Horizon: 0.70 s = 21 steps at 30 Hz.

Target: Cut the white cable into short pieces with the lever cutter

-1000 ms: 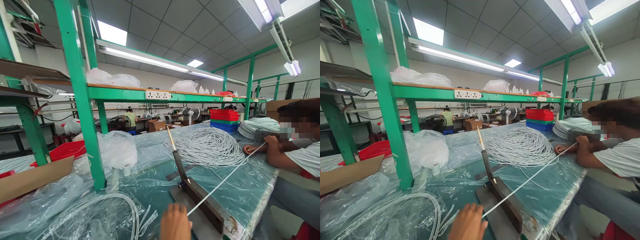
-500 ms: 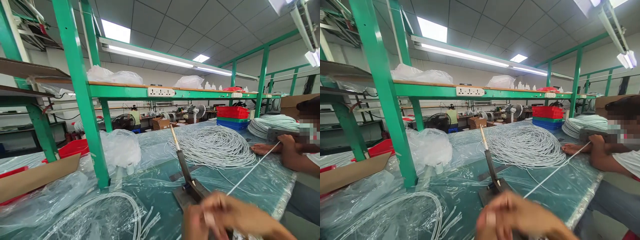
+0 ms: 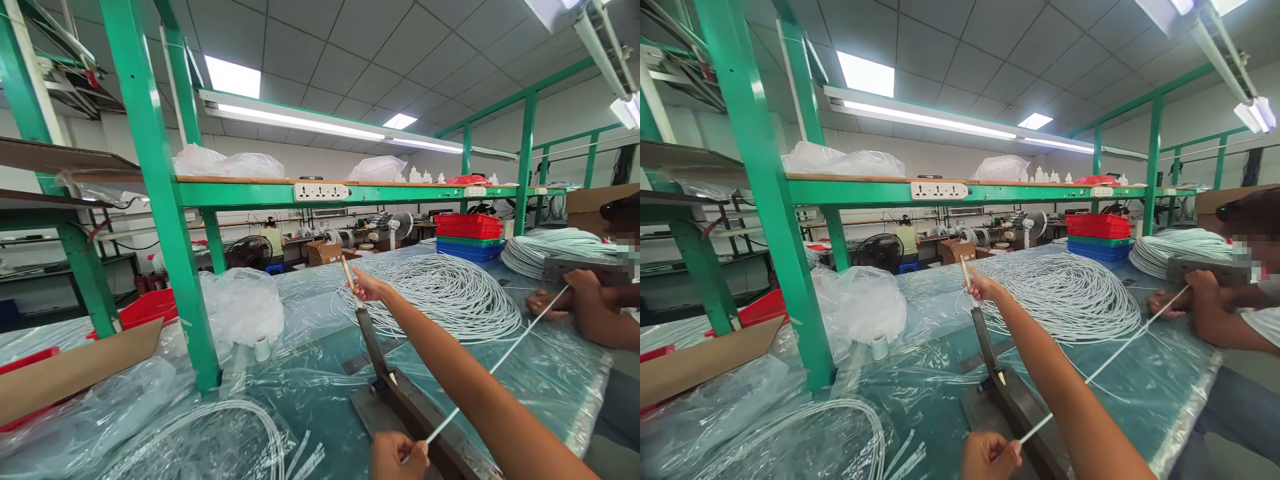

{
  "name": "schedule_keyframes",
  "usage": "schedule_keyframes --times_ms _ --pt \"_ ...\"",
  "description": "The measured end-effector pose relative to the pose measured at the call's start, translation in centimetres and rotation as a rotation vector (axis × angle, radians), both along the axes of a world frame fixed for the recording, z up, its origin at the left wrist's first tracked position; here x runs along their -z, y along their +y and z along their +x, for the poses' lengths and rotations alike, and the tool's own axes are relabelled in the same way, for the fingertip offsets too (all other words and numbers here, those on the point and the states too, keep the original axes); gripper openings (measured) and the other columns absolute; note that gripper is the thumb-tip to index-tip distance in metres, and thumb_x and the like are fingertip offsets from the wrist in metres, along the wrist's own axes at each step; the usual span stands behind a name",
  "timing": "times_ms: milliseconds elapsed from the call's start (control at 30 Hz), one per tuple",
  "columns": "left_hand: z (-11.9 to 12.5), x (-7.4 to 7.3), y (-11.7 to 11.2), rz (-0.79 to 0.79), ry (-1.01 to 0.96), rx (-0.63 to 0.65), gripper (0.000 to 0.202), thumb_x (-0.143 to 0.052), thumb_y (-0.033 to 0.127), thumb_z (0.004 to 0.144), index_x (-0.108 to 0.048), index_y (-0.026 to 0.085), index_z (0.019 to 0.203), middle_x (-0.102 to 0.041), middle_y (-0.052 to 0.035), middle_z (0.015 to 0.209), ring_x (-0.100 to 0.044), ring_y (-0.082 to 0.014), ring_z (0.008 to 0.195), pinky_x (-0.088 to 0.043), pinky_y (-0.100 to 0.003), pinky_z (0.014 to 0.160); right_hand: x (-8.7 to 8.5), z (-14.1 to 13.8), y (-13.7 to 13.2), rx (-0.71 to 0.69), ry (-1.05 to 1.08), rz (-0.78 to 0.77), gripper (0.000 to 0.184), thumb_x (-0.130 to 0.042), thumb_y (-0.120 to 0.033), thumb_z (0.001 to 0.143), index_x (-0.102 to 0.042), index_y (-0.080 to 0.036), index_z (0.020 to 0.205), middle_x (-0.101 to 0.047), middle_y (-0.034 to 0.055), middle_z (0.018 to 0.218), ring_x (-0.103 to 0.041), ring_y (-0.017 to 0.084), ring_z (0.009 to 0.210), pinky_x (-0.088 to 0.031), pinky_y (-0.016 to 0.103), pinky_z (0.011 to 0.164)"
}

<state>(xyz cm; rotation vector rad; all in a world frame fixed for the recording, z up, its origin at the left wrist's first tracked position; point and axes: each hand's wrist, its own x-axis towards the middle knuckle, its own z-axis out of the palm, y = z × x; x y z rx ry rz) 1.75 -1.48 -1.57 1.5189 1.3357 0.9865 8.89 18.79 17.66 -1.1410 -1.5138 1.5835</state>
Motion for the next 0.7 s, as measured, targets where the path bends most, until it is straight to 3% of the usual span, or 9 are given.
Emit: schedule_keyframes --times_ms 100,200,367,467,567,633,700 --pt "-0.1 -0.4 -0.2 -0.014 -0.103 -0.01 0.033 -0.053 0.041 0.059 -0.063 0.012 0.048 -0.042 0.0005 0.04 -0.031 -0.0092 0.042 -0.018 -0.024 0.046 -0.7 0.6 -1.2 -0.006 0.053 0.003 0.064 -0.004 -0.064 0.082 -0.044 -0.014 0.077 -0.031 -0.0065 0.041 -0.019 0.003 0.03 -0.016 0.013 0.03" --pt "-0.1 -0.6 -0.4 -0.038 -0.195 -0.009 0.035 -0.053 0.045 0.057 -0.059 0.013 0.044 -0.038 0.0022 0.04 -0.029 -0.0092 0.043 -0.018 -0.025 0.048 -1.9 2.9 -3.6 -0.021 0.108 0.029 0.063 -0.007 -0.064 0.082 -0.047 -0.015 0.082 -0.035 -0.0054 0.04 -0.023 0.003 0.029 -0.018 0.012 0.03" --pt "-0.1 -0.8 -0.7 -0.052 -0.23 -0.024 0.042 -0.055 0.055 0.052 -0.056 0.015 0.042 -0.036 0.0028 0.04 -0.026 -0.0093 0.045 -0.018 -0.025 0.05 -2.9 8.5 -11.1 -0.032 0.152 0.066 0.061 -0.015 -0.062 0.083 -0.052 -0.014 0.088 -0.053 0.0021 0.048 -0.044 0.007 0.035 -0.029 0.014 0.034" --pt "-0.2 -1.2 -0.9 -0.071 -0.228 -0.021 0.042 -0.057 0.056 0.052 -0.057 0.015 0.042 -0.035 0.0035 0.039 -0.026 -0.0093 0.045 -0.019 -0.025 0.051 -1.6 11.6 -17.0 -0.033 0.129 0.039 0.056 -0.022 -0.059 0.084 -0.055 -0.013 0.085 -0.059 0.0061 0.053 -0.051 0.008 0.04 -0.033 0.014 0.039" --pt "-0.3 -1.8 -1.0 -0.086 -0.224 -0.012 0.041 -0.059 0.055 0.051 -0.058 0.015 0.042 -0.035 0.0038 0.038 -0.027 -0.0091 0.045 -0.02 -0.025 0.051 0.8 13.6 -22.5 0.033 0.083 -0.03 0.045 -0.034 -0.053 0.082 -0.058 -0.015 0.083 -0.058 0.0039 0.053 -0.05 0.005 0.039 -0.03 0.011 0.039" --pt "-0.3 -2.1 -1.1 -0.092 -0.222 -0.006 0.039 -0.06 0.053 0.05 -0.059 0.015 0.043 -0.035 0.004 0.038 -0.027 -0.0092 0.045 -0.02 -0.025 0.05 2.5 14.3 -25.3 0.095 0.048 -0.096 0.033 -0.048 -0.047 0.078 -0.06 -0.018 0.089 -0.057 0.0018 0.056 -0.048 0.002 0.036 -0.026 0.011 0.036" --pt "-0.4 -2.4 -1.2 -0.1 -0.221 -0.004 0.037 -0.059 0.052 0.05 -0.059 0.015 0.042 -0.034 0.0046 0.037 -0.027 -0.009 0.044 -0.02 -0.025 0.05 3.7 14.8 -27.2 0.128 0.05 -0.15 0.033 -0.057 -0.038 0.072 -0.057 -0.023 0.102 -0.056 0.0006 0.06 -0.047 0.002 0.035 -0.023 0.012 0.034"
